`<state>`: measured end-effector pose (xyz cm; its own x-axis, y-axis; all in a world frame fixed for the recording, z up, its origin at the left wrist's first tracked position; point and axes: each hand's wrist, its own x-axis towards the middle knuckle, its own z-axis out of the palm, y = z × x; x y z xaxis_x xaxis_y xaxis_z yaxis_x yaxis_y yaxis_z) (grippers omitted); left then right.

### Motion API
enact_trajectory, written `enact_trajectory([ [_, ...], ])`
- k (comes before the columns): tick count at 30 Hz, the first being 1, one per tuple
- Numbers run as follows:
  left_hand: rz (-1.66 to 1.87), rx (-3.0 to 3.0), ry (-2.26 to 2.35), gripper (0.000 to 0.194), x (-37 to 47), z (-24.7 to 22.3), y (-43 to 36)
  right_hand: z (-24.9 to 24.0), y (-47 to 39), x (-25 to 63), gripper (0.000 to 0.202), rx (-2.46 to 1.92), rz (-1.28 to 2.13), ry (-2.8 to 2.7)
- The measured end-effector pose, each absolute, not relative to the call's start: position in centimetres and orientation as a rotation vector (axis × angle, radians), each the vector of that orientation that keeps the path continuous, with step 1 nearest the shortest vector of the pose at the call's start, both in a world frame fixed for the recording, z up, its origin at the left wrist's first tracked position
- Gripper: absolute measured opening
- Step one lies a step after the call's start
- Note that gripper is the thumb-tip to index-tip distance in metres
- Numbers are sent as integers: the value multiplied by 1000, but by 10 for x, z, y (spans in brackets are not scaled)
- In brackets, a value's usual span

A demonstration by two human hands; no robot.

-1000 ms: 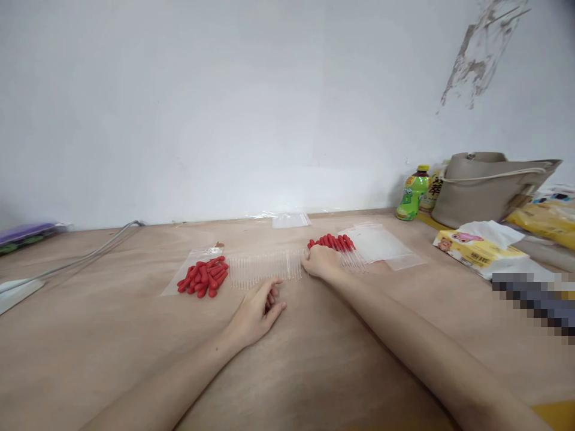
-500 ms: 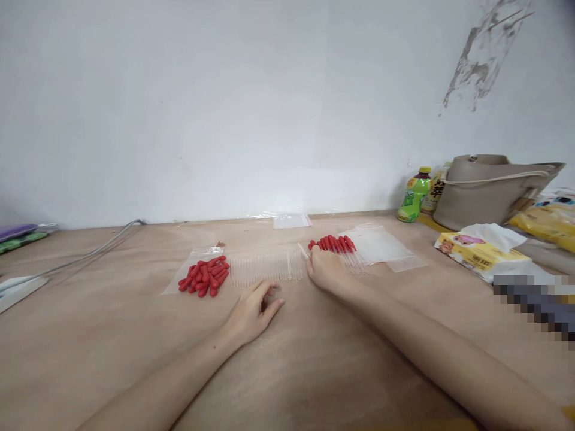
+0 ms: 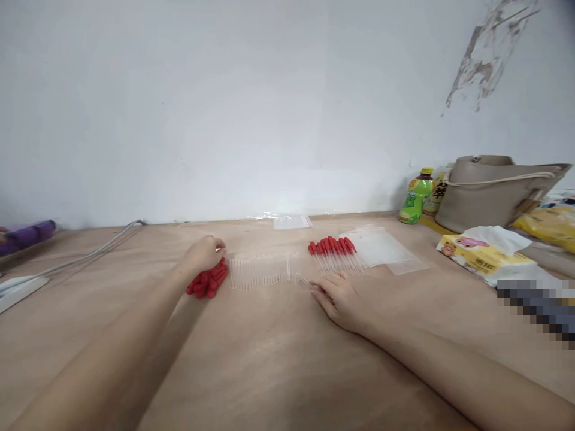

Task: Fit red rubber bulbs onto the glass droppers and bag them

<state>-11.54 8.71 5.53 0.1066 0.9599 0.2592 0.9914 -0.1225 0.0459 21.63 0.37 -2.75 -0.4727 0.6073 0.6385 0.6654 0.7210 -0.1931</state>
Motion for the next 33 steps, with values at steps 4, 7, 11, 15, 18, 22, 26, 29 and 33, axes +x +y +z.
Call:
enact_trajectory([
  [4, -161, -2371, -2012, 18, -128, 58, 113, -28, 5, 216, 21, -964, -96, -2213],
  [7, -59, -2452, -2012, 18, -133, 56, 120, -26, 4, 216, 20, -976, -85, -2208],
  [11, 44, -2538, -2004, 27, -141, 54, 124, -26, 4, 216, 19, -988, -63, -2219],
  [15, 106, -2596, -2018, 33, -144, 54, 124, -26, 4, 216, 18, -991, -51, -2226],
  [18, 103, -2611, -2045, 34, -146, 54, 124, -26, 4, 216, 18, -994, -49, -2232],
  [22, -11, -2587, -2064, 27, -147, 50, 124, -25, 4, 216, 19, -993, -58, -2224],
  [26, -240, -2529, -2045, 25, -150, 49, 121, -26, 4, 216, 19, -998, -55, -2223],
  [29, -468, -2451, -1996, 30, -144, 52, 111, -26, 5, 216, 20, -995, -50, -2232],
  [33, -781, -2419, -1856, 35, -111, 49, 78, -27, 5, 216, 21, -970, -66, -2225],
])
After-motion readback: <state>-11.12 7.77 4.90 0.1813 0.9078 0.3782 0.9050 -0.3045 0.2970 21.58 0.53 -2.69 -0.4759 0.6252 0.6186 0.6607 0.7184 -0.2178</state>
